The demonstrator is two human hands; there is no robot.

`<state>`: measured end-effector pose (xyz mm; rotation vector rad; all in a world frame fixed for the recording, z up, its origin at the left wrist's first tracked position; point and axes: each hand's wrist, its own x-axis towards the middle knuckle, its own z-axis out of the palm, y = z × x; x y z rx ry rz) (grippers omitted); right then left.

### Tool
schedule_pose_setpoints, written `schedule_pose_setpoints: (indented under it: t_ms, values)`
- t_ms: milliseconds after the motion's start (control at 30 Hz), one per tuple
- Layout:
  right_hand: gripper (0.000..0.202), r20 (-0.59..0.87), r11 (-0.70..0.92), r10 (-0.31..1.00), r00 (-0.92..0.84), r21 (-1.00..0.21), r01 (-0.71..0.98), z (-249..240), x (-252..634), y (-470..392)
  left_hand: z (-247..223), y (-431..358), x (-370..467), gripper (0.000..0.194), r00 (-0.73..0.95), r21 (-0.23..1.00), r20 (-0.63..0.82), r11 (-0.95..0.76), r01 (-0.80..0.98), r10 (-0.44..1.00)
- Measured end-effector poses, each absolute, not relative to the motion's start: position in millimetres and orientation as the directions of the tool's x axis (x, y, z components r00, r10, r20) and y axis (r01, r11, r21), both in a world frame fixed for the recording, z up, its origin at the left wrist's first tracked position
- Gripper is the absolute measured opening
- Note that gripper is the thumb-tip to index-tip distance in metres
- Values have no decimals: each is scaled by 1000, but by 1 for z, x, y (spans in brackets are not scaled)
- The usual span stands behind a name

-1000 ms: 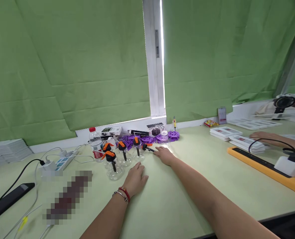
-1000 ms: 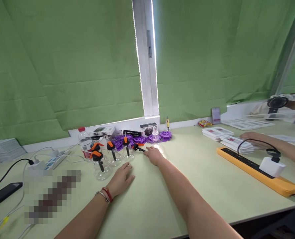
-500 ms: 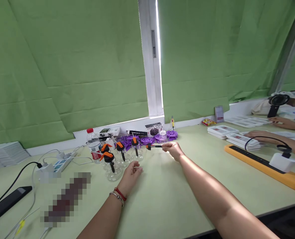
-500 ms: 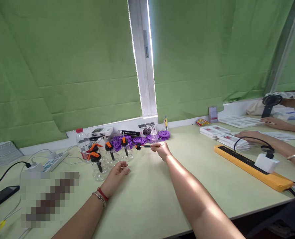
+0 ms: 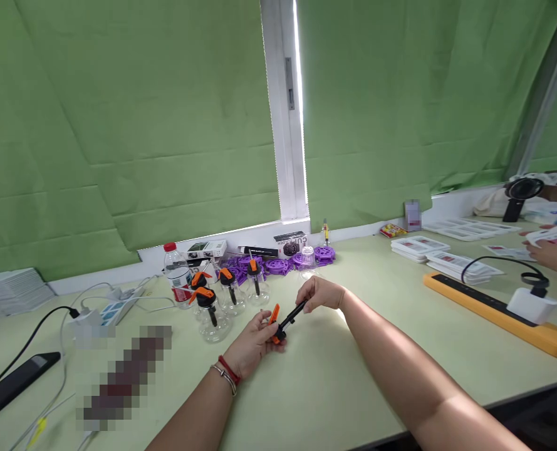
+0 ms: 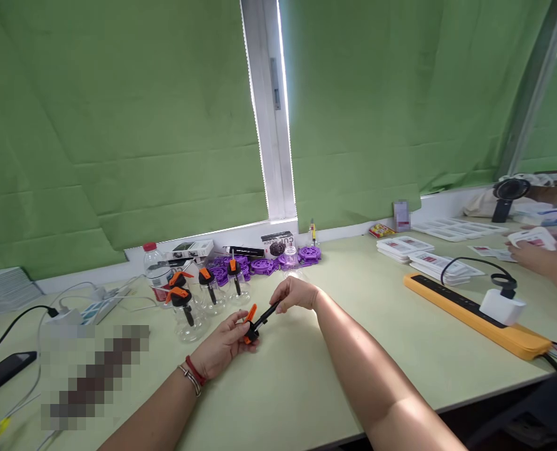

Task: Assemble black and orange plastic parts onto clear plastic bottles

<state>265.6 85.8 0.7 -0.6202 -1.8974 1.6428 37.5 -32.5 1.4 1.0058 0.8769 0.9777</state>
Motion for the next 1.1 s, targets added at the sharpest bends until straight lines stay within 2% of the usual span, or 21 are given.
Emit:
schedule_pose_setpoints:
  t_ms: [33, 100, 167, 233, 300, 367, 433, 567, 700, 767, 833, 967, 1033, 1100]
  values:
    - [39, 104, 151, 659, -745, -988, -4, 0, 265, 87, 1, -32, 37, 47, 321, 953, -132, 209, -221, 938]
    - [43, 174, 211, 761, -625, -977, -16, 0, 266, 91, -1, -31, 34, 44, 337, 967, -108, 178, -184, 935]
    - [47, 284, 309, 910, -303, -950, 38, 0, 268, 100, -2, -29, 31, 42, 355, 976, -92, 156, -155, 930]
    - [49, 351, 334, 936, 30, -912, 239, 3, 272, 111, -4, -27, 28, 43, 363, 979, -85, 145, -141, 928]
    - [52, 387, 268, 910, 147, -822, 504, 7, 276, 124, -5, -25, 26, 44, 372, 982, -77, 135, -132, 925]
    - [57, 386, 201, 915, 118, -690, 696, 11, 279, 136, -7, -25, 25, 44, 382, 986, -68, 121, -115, 922]
    - [59, 347, 160, 935, 69, -588, 793, 15, 280, 145, -7, -25, 26, 44, 385, 989, -61, 108, -102, 921]
    - [52, 317, 129, 946, 62, -546, 828, 21, 276, 151, -5, -26, 26, 46, 364, 993, -58, 92, -77, 930]
    - [33, 362, 182, 931, 44, -565, 805, 25, 273, 145, -3, -28, 23, 46, 329, 997, -58, 73, -33, 943]
    - [31, 369, 211, 929, 41, -616, 759, 25, 274, 140, -2, -28, 21, 48, 295, 998, -57, 62, -8, 954]
    - [38, 367, 252, 930, 20, -676, 693, 24, 275, 133, -1, -28, 20, 55, 245, 999, -49, 50, 4, 968]
    - [68, 374, 375, 922, -105, -785, 494, 13, 280, 117, 3, -28, 18, 72, 162, 1000, 20, -17, -21, 987]
    - [70, 293, 349, 936, -194, -838, 418, 3, 283, 108, 4, -28, 17, 77, 129, 997, 61, -55, -51, 990]
    - [65, 131, 251, 945, -301, -878, 408, -9, 286, 98, 4, -27, 17, 78, 112, 993, 88, -79, -86, 990]
